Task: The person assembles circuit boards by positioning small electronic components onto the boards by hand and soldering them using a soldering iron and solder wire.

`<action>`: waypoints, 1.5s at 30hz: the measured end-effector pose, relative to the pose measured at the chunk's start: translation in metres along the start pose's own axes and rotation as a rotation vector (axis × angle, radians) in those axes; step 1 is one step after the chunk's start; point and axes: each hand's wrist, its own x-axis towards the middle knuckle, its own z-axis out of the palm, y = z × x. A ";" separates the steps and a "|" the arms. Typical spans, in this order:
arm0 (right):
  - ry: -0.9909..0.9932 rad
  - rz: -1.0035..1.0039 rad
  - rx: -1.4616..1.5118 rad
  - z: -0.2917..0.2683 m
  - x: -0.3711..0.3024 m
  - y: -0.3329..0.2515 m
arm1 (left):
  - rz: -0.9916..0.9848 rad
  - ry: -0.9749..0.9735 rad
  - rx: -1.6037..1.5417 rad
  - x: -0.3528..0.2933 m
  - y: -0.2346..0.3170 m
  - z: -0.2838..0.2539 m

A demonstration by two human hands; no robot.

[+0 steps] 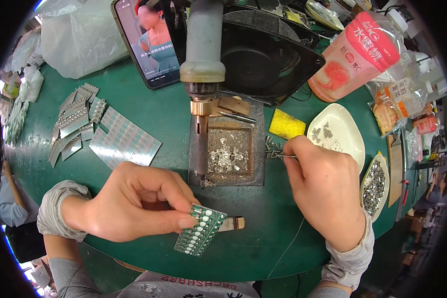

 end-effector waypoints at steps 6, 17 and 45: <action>0.037 -0.113 -0.120 0.012 0.000 0.003 | 0.091 0.009 0.148 -0.001 0.002 0.002; 0.025 -0.165 -0.246 0.015 0.000 0.008 | 1.155 0.054 1.079 0.002 -0.015 0.004; 0.022 -0.092 -0.003 0.018 0.007 0.014 | 1.409 0.145 1.413 0.011 -0.021 0.003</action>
